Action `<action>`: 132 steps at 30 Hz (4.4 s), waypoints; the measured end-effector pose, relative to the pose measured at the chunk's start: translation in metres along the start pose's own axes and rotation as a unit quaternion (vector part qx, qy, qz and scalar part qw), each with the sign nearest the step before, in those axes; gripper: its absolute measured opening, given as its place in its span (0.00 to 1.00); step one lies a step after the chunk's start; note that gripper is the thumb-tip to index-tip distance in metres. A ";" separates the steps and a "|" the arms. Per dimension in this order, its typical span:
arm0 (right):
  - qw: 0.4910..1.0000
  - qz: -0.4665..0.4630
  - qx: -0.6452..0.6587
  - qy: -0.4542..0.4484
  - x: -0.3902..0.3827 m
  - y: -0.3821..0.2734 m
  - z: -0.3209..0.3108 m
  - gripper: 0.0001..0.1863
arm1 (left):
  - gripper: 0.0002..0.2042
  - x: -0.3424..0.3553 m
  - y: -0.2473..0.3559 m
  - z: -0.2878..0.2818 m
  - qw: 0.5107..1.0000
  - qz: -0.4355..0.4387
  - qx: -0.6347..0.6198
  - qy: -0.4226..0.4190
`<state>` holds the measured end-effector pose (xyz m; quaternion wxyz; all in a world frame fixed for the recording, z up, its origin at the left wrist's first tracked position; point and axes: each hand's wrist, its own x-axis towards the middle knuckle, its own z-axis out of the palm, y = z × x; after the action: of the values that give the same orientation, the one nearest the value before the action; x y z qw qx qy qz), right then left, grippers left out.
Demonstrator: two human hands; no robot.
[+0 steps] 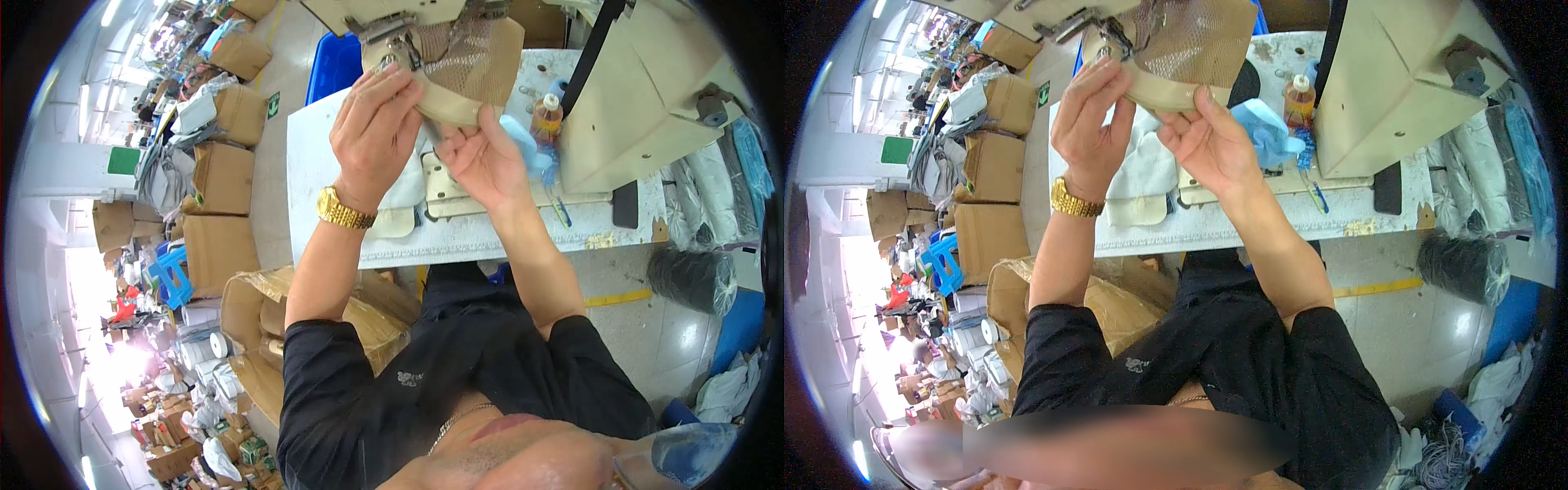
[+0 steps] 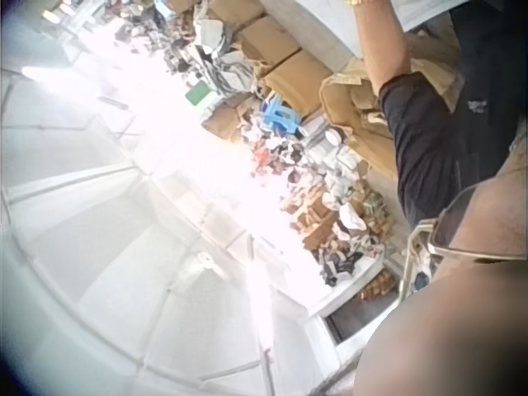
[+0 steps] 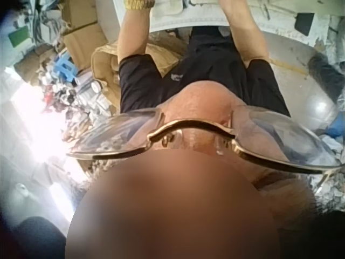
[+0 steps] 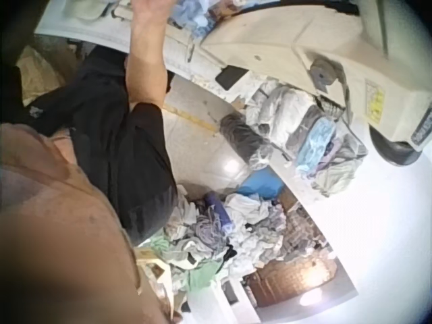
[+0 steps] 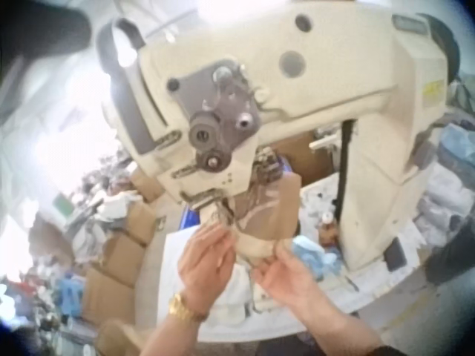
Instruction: Sewing leather and mesh pieces together using an industrial sewing machine to assemble shoe uppers.
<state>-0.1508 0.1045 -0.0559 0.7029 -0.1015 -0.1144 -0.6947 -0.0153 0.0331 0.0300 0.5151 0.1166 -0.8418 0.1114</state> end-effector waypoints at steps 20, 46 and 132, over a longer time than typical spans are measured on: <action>0.999 -0.029 -0.007 0.023 -0.004 -0.034 -0.042 0.20 | 0.10 -0.005 0.006 0.009 0.998 -0.052 -0.031 0.030; 0.981 0.037 -0.188 0.006 -0.041 -0.028 -0.031 0.26 | 0.13 0.000 0.006 0.001 0.994 -0.093 -0.064 0.011; 0.687 -0.178 -0.690 0.144 -0.059 -0.060 0.062 0.14 | 0.13 -0.009 0.011 0.003 0.999 -0.007 0.023 0.036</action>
<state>-0.2126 0.1787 -0.0154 0.3053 -0.4347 0.4838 -0.6955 -0.0176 0.0433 0.0200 0.5428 0.1300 -0.8194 0.1308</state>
